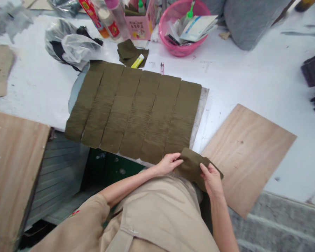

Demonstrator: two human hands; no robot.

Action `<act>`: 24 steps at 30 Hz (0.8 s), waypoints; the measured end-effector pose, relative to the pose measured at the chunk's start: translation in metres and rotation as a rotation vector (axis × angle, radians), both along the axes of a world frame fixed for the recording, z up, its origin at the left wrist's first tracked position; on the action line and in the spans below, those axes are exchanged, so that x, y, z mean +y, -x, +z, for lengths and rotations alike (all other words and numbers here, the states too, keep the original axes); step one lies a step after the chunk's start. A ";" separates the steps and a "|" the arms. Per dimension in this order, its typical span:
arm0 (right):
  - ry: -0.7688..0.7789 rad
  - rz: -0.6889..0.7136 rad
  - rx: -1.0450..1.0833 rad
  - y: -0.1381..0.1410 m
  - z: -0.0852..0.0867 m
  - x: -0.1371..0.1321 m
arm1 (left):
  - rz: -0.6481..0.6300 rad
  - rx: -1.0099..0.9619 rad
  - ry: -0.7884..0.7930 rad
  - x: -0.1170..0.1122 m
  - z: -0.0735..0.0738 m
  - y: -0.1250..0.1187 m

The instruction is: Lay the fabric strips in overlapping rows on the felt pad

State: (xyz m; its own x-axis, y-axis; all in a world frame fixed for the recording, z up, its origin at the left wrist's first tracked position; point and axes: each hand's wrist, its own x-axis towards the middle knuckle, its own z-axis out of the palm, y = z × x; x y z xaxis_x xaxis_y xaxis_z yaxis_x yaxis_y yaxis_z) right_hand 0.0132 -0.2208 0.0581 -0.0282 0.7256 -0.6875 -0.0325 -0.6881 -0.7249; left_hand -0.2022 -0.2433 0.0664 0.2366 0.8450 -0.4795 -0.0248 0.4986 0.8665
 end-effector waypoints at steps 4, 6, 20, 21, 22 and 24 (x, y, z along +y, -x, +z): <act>-0.105 0.119 -0.104 0.027 -0.012 -0.004 | 0.006 0.074 0.160 -0.022 -0.006 0.022; -0.171 0.211 -0.172 0.037 -0.019 -0.005 | 0.022 0.178 0.190 -0.030 -0.011 0.030; -0.418 0.668 -0.925 0.063 -0.028 0.007 | 0.008 0.670 0.204 -0.028 -0.031 0.051; -0.405 0.681 -0.946 0.063 -0.028 0.007 | 0.001 0.676 0.203 -0.027 -0.031 0.051; -0.393 0.688 -0.962 0.064 -0.028 0.008 | -0.008 0.678 0.200 -0.026 -0.031 0.052; -0.374 0.694 -0.973 0.064 -0.028 0.009 | -0.024 0.678 0.189 -0.025 -0.031 0.053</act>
State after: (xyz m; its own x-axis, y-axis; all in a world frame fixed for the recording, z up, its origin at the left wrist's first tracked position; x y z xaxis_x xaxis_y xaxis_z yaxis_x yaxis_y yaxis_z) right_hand -0.0509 -0.2123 0.0304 -0.0792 0.9162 -0.3928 0.9119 -0.0926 -0.3998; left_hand -0.2549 -0.2682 0.0358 -0.1493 0.7312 -0.6656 0.5031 0.6357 0.5855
